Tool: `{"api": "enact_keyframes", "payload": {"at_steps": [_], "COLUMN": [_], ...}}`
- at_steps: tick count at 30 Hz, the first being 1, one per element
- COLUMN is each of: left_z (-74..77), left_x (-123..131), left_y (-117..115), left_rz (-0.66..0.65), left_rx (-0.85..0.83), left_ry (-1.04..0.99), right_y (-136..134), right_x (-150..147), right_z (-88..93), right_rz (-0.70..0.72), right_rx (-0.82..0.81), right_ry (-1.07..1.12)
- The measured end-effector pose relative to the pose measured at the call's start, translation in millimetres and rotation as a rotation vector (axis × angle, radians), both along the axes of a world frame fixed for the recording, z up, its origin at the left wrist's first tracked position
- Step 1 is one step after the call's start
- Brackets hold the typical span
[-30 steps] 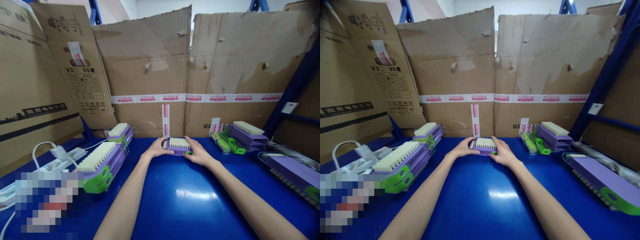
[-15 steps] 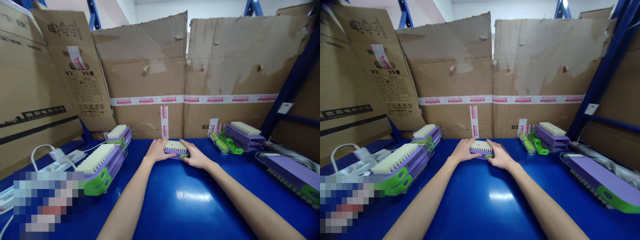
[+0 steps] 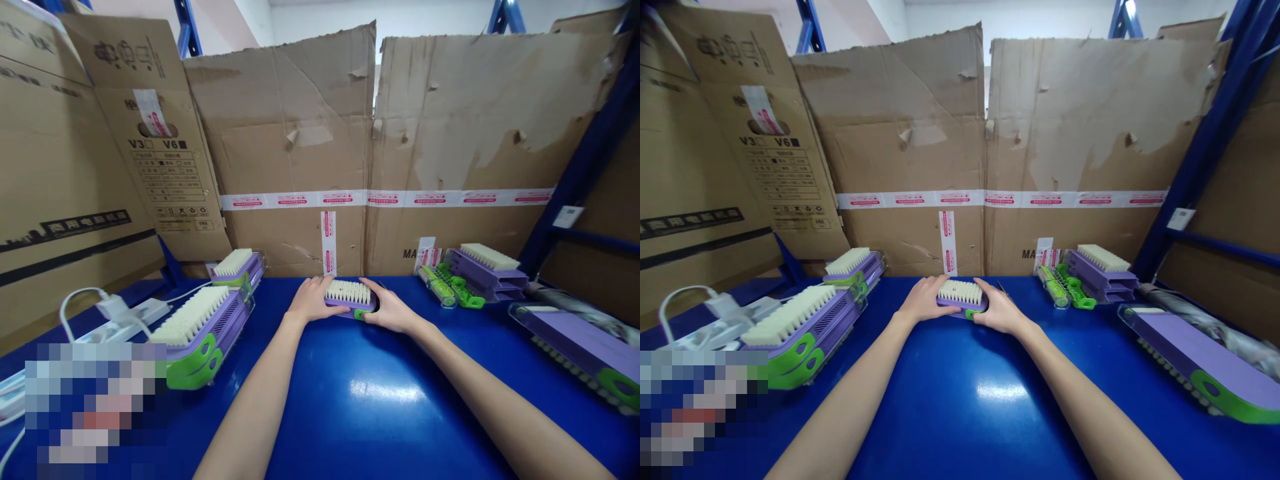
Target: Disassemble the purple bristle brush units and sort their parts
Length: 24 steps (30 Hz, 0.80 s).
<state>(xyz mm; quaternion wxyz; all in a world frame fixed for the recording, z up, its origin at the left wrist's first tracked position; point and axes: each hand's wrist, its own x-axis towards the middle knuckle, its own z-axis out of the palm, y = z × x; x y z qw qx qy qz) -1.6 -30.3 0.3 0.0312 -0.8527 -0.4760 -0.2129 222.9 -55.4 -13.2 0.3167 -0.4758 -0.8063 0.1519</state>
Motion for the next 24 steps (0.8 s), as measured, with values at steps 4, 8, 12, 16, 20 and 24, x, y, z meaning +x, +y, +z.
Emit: {"api": "enact_keyframes", "payload": {"at_steps": [4, 8, 12, 16, 20, 24], "left_z": [-1.8, -1.7, 1.1, 4.8, 7.1, 7.7], "left_x": [-1.0, -1.1, -4.2, -10.0, -12.6, -13.6], "left_y": [1.4, 2.3, 2.2, 1.3, 0.5, 0.4], "left_rz": [0.005, 0.017, 0.037, 0.042, 0.026, 0.016], "left_rx": [0.038, 0.062, 0.059, 0.007, -0.007, -0.015], "left_ry": [0.001, 0.031, 0.052, 0.022, -0.018, -0.057], "right_y": [-2.2, -2.9, 2.3, 7.2, 4.2, 0.3], "right_x": [-5.1, -9.0, -4.4, 1.5, 3.8, 14.2], "right_z": [1.1, 1.9, -0.1, -1.3, 5.8, 14.3], "right_rz": [-0.011, -0.016, 0.001, 0.097, 0.233, 0.249], "right_rx": [0.038, 0.055, -0.034, -0.189, -0.396, -0.578], "right_ry": [-0.003, 0.019, 0.073, 0.247, 0.435, 0.57]}}
